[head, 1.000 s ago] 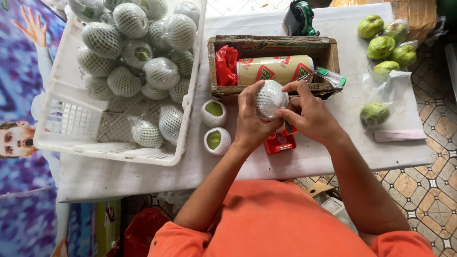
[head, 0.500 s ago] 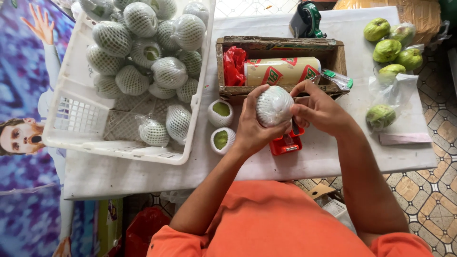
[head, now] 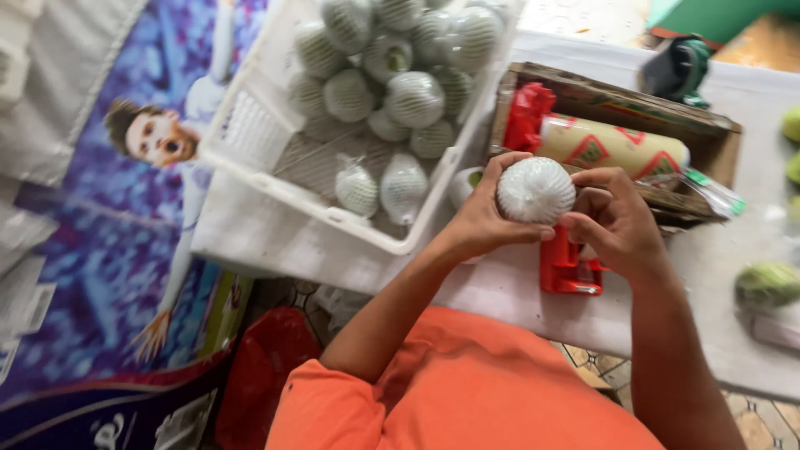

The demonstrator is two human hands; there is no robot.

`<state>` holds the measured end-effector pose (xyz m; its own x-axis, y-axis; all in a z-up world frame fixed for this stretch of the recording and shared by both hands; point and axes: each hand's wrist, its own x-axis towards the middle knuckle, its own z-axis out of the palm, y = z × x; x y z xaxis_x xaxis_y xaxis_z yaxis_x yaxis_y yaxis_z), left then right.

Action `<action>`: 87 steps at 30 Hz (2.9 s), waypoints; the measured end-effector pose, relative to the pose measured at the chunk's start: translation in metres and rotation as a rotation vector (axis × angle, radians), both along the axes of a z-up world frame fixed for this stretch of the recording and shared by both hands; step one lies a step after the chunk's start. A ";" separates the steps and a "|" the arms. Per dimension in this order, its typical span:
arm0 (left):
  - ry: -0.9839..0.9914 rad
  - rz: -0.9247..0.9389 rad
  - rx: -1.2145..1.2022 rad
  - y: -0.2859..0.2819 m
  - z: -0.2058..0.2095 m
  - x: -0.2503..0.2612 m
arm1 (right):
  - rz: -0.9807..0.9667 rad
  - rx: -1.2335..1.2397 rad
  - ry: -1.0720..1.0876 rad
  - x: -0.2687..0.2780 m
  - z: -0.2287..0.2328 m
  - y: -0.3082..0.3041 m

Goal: Packaging guavas by placing them in foam nets and wrapping them in plastic film

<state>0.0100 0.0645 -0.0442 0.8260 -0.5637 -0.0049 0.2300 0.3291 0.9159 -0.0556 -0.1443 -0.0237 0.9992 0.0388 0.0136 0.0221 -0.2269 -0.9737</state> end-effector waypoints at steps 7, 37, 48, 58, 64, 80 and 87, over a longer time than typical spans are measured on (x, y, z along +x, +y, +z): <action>-0.053 0.425 0.201 0.119 0.013 0.097 | 0.097 -0.158 0.063 0.001 -0.011 0.020; -0.294 -0.726 1.688 0.160 -0.166 0.221 | 0.078 -0.241 0.138 -0.002 -0.041 0.020; -0.333 -0.054 1.564 0.157 0.017 0.161 | 0.048 0.048 -0.026 0.014 -0.053 0.033; -0.674 -0.239 0.952 0.061 0.105 0.047 | 0.051 0.195 -0.235 0.041 -0.032 0.073; -0.865 0.151 0.549 0.032 0.075 0.042 | -0.098 0.159 -0.251 0.024 -0.035 0.049; -0.991 0.040 0.594 0.021 0.117 0.037 | -0.307 -0.063 -0.511 -0.002 -0.010 0.027; -1.266 0.232 0.582 0.004 0.098 0.032 | -0.337 -0.180 -0.508 -0.008 -0.008 0.027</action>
<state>0.0416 0.0680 0.0542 0.5188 -0.5909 0.6178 -0.8452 -0.2459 0.4746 -0.0632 -0.1174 -0.0317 0.8277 -0.2304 0.5117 0.3701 -0.4613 -0.8064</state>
